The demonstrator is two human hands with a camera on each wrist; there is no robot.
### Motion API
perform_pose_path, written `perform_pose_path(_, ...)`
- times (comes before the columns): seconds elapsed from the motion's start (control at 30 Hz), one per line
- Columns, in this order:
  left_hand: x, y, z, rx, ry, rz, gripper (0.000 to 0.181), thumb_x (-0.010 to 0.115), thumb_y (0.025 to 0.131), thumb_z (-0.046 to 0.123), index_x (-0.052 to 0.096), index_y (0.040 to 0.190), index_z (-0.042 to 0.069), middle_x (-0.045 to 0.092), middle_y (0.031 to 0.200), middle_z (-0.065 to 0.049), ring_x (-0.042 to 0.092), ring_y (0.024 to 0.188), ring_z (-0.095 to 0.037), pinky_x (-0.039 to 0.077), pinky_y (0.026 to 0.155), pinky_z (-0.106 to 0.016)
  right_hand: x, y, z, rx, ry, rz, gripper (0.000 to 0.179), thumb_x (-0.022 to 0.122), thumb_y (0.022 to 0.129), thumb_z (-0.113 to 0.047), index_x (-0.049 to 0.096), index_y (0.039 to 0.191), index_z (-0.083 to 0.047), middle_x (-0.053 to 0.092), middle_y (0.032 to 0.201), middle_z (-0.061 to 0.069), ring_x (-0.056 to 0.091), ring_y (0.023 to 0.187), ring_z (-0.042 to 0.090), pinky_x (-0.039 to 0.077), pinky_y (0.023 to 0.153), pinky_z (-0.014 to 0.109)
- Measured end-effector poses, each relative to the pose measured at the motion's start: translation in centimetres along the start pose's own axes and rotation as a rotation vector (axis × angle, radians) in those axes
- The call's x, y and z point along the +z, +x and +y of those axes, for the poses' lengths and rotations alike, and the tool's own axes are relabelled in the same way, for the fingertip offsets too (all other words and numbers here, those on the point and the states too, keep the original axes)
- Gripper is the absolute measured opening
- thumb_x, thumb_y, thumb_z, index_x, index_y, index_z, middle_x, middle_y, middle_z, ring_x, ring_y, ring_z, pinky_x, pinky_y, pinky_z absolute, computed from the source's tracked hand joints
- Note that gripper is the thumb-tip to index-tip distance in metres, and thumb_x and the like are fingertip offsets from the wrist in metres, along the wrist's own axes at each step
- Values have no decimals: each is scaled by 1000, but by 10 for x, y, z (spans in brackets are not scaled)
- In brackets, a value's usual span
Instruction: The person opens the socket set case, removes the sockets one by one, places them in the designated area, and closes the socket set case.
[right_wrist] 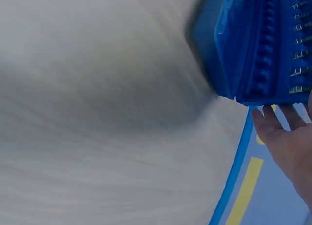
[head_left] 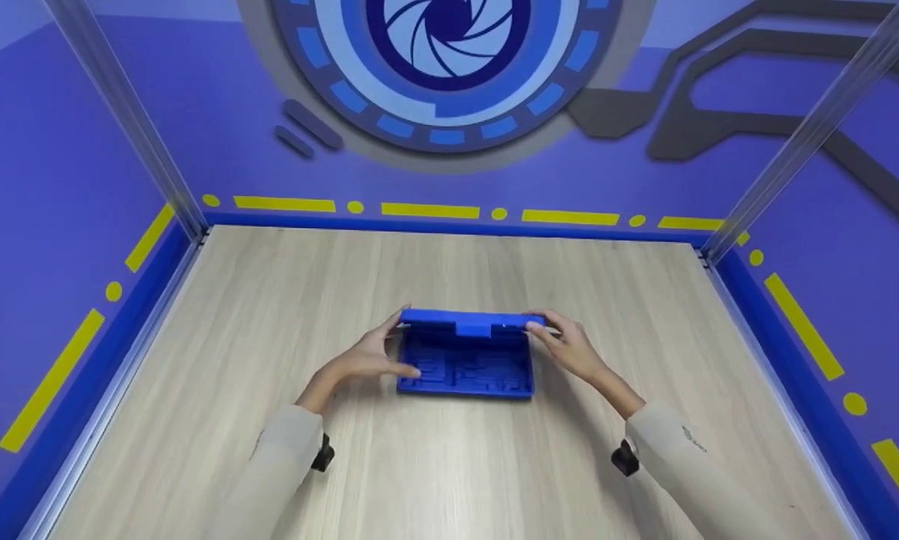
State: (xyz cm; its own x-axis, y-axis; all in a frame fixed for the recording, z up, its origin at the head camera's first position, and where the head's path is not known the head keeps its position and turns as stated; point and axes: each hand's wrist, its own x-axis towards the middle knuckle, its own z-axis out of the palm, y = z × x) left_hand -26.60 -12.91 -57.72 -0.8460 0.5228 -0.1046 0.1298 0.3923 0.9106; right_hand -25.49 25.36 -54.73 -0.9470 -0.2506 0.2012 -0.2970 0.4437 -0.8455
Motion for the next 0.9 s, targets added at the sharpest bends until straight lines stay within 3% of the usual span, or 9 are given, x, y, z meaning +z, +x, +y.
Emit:
perform_pose_path(0.1,5,-1,-3,25,64,24,137,95,70,21,-2,166,17,21,170,-18,26,156,-39,21,128,-56,5,10,-4,120,28,83,32,60,105,-26,69,122,-1,74,114,18,70,112,29,60,97,38)
perform_pose_path(0.23,11,-5,-6,19,100,37,146,98,65,20,-9,165,20,8,173,-17,12,158,-42,13,128,-62,11,21,-2,259,115,173,43,60,103,-41,69,118,-1,73,109,21,72,102,31,64,88,37)
perform_pose_path(0.33,15,-6,-8,14,100,31,150,99,64,22,-13,164,20,1,173,-15,8,159,-41,10,128,-60,13,25,-2,286,143,221,49,62,101,-46,67,121,-1,72,111,22,72,101,33,64,87,45)
perform_pose_path(0.43,18,-7,-9,25,109,26,152,99,64,23,-16,163,18,-3,173,-14,6,159,-39,10,129,-57,16,27,2,272,119,231,54,71,97,-39,61,134,-1,71,120,24,72,107,35,62,91,47)
perform_pose_path(0.53,21,-6,-10,38,126,15,153,99,64,26,-16,163,18,-8,173,-10,3,160,-35,9,130,-53,19,27,10,238,76,180,75,82,89,-25,46,150,0,65,133,28,66,122,40,56,103,49)
perform_pose_path(0.63,22,-6,-10,29,148,4,151,99,64,29,-14,164,18,-11,173,-8,1,160,-32,8,130,-50,22,26,17,200,72,79,100,88,81,-13,27,159,1,53,145,33,55,135,46,47,114,53)
perform_pose_path(0.77,23,-8,-10,-5,205,6,148,98,64,35,-8,164,10,-8,173,-14,0,160,-36,7,130,-53,26,26,24,148,94,-59,121,91,73,-4,10,162,3,36,157,36,40,144,53,36,120,57)
perform_pose_path(0.9,24,-8,-10,-9,320,3,148,97,63,45,-4,163,4,-4,172,-17,2,160,-36,4,131,-54,30,25,30,85,53,-136,138,96,64,-3,0,162,4,17,167,32,22,153,50,21,127,59)
